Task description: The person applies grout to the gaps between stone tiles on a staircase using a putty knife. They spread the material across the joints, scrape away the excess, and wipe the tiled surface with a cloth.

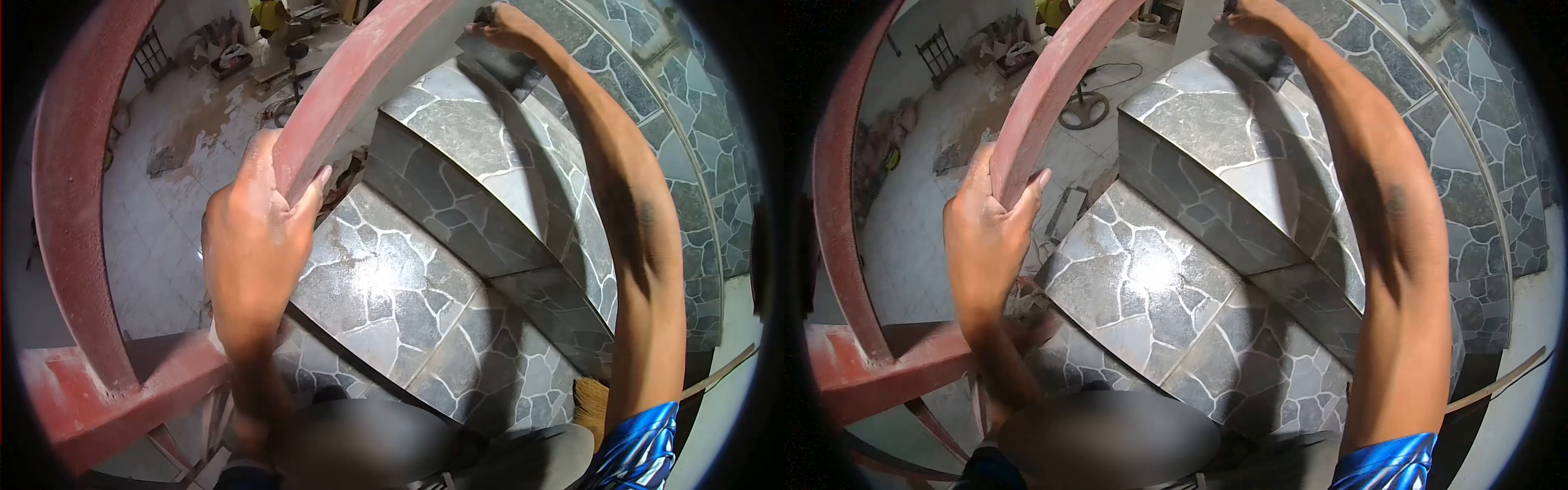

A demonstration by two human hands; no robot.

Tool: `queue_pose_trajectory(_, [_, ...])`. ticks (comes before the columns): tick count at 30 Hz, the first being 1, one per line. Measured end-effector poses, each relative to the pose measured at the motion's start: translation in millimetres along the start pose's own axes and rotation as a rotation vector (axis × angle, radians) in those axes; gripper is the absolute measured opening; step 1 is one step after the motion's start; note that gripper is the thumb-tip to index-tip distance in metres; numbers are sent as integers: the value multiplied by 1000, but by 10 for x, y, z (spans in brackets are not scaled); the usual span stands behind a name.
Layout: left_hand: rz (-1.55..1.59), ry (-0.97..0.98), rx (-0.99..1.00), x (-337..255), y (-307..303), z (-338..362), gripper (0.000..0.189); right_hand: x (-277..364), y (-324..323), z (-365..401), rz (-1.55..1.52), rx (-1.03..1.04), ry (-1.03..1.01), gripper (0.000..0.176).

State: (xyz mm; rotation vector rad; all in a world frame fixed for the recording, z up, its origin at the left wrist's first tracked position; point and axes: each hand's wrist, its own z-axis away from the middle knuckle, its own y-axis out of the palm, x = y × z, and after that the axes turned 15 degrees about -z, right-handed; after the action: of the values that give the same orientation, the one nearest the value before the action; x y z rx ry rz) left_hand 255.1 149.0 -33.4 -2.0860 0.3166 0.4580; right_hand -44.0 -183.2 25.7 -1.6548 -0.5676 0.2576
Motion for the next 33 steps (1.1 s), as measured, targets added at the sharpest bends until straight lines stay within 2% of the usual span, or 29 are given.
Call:
queue_pose_trajectory(2, [15,26,-19,-39,3,-27,32,4,84,58,195,-87,88,29])
queue_pose_trajectory(3, [18,35,-32,-43,0,-29,32,58,148,145,277,-21,139,28])
queue_pose_trajectory(4, [17,41,-38,-31,-2,-17,32,219,231,220,242,-70,191,27])
queue_pose_trajectory(6, [33,40,-46,-4,17,-17,33,380,353,186,226,-84,28,25])
queue_pose_trajectory(8, [29,25,-33,3,39,2,35,637,223,34,72,-2,-268,30])
queue_pose_trajectory(10, [4,-4,-19,11,41,1,38,940,81,53,-336,-58,-355,23])
queue_pose_trajectory(11, [30,-23,1,-5,35,-1,36,589,95,-256,19,49,-162,28])
queue_pose_trajectory(12, [59,-44,22,-22,27,-3,35,402,60,-380,354,121,-178,30])
queue_pose_trajectory(15, [62,-49,37,-4,24,6,34,-293,-609,294,242,270,-94,31])
queue_pose_trajectory(18, [49,-59,33,-13,36,12,34,-574,-693,1040,378,272,202,33])
queue_pose_trajectory(22, [109,-23,6,4,70,4,35,-391,-484,1585,305,239,455,34])
queue_pose_trajectory(25, [125,-127,107,-45,-3,10,34,-314,-175,1335,313,282,398,33])
queue_pose_trajectory(27, [70,-101,72,-44,-4,13,37,-100,-84,1035,319,272,291,32])
queue_pose_trajectory(29, [41,-57,27,-21,10,5,37,36,15,561,161,222,188,30])
queue_pose_trajectory(31, [45,-3,-22,24,54,11,37,247,19,278,-212,-85,75,26])
queue_pose_trajectory(33, [92,-11,5,-19,35,-1,35,214,-8,10,155,44,8,27])
